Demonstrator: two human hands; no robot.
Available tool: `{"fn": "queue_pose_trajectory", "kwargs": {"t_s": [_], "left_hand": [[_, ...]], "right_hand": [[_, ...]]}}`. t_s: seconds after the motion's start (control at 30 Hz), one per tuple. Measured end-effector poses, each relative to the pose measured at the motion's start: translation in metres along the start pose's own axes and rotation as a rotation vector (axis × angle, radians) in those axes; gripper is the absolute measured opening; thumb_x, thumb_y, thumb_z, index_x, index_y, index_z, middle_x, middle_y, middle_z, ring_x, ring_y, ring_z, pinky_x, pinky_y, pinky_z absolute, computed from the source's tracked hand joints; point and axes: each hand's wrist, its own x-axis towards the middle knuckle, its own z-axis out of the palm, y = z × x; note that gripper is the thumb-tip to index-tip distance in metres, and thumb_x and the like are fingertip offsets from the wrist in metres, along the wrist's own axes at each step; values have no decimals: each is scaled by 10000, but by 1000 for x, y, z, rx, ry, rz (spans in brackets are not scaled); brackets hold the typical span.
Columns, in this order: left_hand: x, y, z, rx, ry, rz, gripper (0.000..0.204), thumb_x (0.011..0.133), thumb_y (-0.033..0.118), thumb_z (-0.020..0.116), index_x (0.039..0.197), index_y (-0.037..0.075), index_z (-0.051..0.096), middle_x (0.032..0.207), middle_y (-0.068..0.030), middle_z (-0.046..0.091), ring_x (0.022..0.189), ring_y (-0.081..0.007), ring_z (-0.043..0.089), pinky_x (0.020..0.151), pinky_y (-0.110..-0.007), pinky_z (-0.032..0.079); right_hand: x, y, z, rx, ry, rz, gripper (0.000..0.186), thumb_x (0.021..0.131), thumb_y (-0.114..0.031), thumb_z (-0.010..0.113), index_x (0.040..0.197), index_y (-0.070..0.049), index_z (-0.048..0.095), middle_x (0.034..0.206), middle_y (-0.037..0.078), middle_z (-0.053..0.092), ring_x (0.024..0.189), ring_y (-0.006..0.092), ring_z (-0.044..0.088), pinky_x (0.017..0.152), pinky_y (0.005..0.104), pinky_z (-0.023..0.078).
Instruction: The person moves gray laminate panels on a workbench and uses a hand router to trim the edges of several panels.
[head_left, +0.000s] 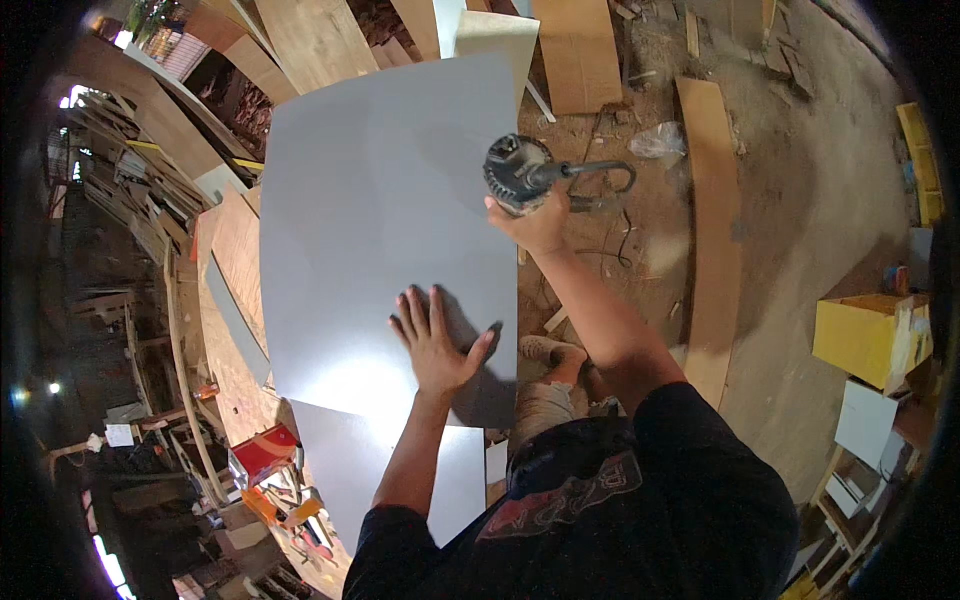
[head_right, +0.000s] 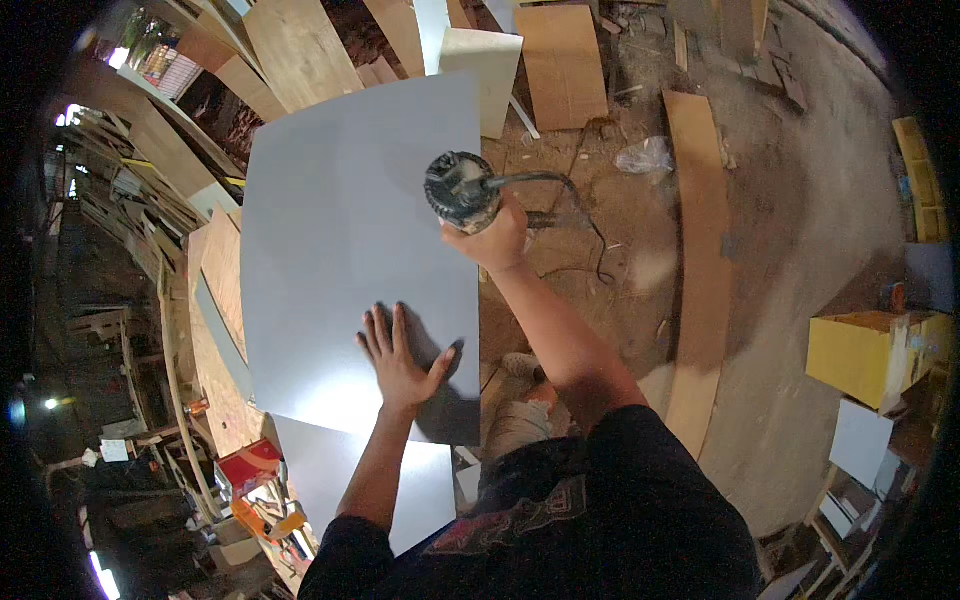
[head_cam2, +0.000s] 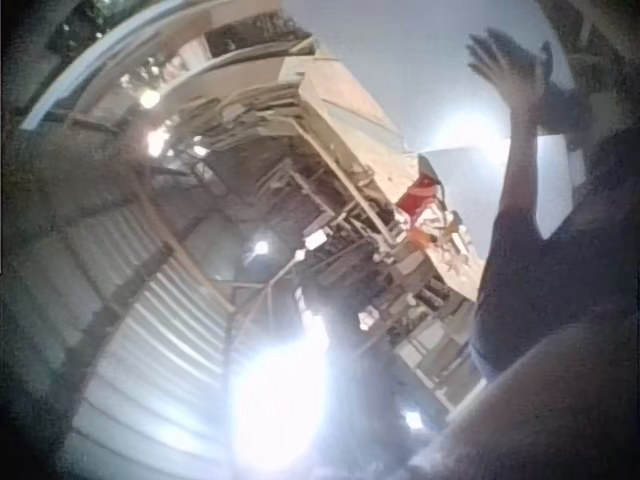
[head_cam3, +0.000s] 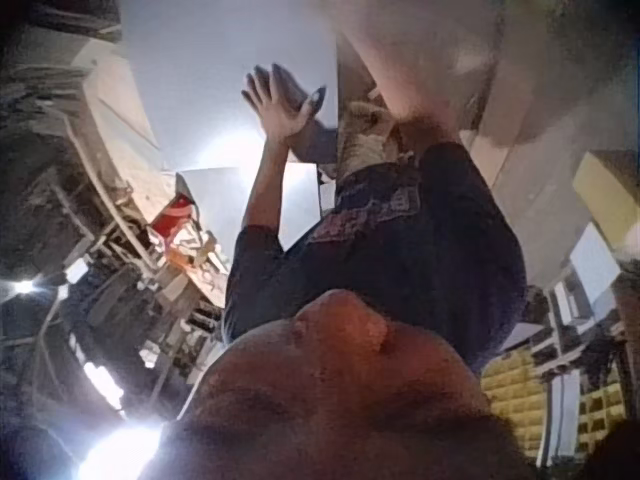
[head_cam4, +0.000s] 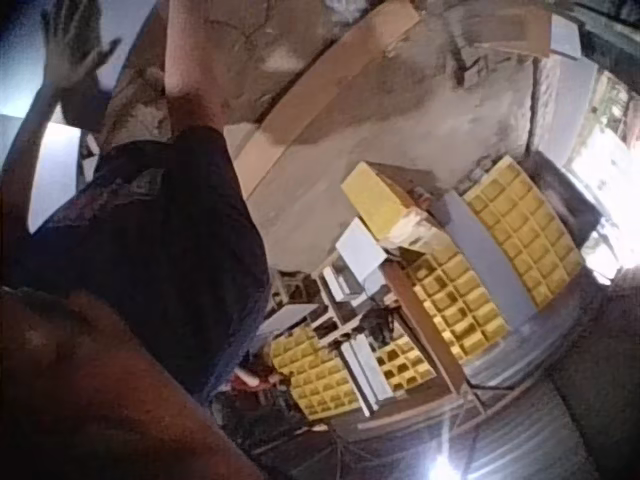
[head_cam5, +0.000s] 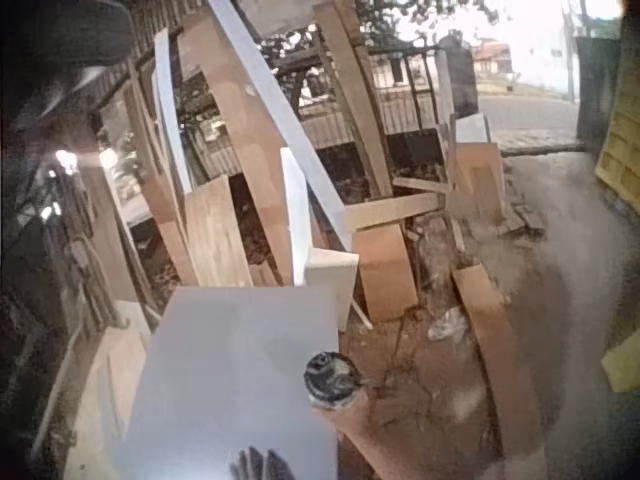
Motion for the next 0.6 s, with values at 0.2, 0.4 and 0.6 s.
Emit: {"fn": "queue_pose_trajectory", "kwargs": {"t_s": [0.2, 0.4, 0.6], "left_hand": [[63, 59, 0, 91, -144, -48, 1425, 741, 857, 648, 1646, -112, 125, 1687, -421, 77, 1595, -564, -2, 1238, -736, -15], [66, 58, -4, 46, -207, -83, 1446, 704, 794, 717, 1643, -120, 106, 1691, -417, 55, 1597, -558, -28, 1242, -735, -23], [74, 59, -11, -15, -314, -120, 1515, 651, 721, 838, 1648, -104, 52, 1697, -408, 26, 1591, -566, -62, 1235, -747, -31]], "right_hand": [[5, -1, -3, -102, -47, -144, 511, 716, -255, 905, 1135, -37, 711, 1060, 99, 775, 936, 237, 769, 863, 384, 611], [5, -2, 4, 3, -6, -170, 489, 763, -254, 885, 1153, -31, 692, 1089, 77, 763, 1008, 215, 748, 938, 365, 586], [16, 35, 15, 93, -106, -138, 668, 823, -240, 862, 1376, -16, 562, 1225, 72, 728, 1115, 203, 711, 999, 375, 558]]}}
